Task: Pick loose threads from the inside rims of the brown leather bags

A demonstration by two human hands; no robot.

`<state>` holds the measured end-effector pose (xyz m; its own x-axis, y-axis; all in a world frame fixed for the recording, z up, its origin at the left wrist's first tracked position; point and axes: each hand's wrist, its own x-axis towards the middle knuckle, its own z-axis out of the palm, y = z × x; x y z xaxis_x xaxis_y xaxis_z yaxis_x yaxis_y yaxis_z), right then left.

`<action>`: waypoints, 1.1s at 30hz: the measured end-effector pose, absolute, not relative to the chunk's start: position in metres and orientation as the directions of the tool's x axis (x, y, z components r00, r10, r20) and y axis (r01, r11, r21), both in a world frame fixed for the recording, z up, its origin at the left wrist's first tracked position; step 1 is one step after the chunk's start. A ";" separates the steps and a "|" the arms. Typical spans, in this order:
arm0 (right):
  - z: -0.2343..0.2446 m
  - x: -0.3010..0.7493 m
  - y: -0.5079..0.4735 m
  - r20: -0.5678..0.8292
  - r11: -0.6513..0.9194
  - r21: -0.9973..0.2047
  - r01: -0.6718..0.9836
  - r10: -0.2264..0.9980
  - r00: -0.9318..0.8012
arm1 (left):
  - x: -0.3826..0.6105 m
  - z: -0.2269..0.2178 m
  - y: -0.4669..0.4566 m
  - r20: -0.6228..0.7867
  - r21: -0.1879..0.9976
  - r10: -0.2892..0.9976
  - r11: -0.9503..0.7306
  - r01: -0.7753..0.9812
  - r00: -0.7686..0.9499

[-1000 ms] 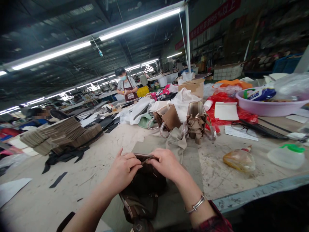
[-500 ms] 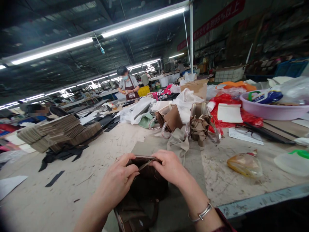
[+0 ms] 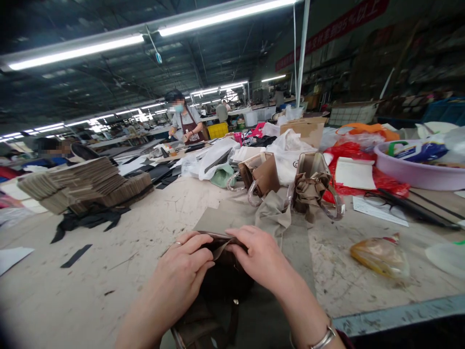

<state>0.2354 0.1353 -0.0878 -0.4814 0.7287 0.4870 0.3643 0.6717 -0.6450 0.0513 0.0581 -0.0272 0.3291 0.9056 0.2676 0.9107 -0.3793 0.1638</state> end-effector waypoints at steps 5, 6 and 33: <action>-0.091 0.235 0.133 0.599 0.759 -0.555 0.339 0.648 -0.470 | 0.052 -0.028 0.059 0.205 0.201 0.931 -0.342 0.918 0.302; -0.091 0.234 0.133 0.619 0.780 -0.526 0.339 0.624 -0.476 | 0.052 -0.028 0.059 0.190 0.208 0.937 -0.331 0.920 0.294; -0.059 0.225 0.109 0.444 0.767 -0.334 0.547 0.641 -0.626 | 0.046 -0.031 0.055 0.189 0.204 0.968 -0.205 0.957 0.167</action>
<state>0.2247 0.1091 -0.0589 -0.6263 0.6405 0.4443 0.5475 0.7672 -0.3343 0.0464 0.0548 -0.0315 0.1673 0.9675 0.1894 0.9572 -0.2055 0.2040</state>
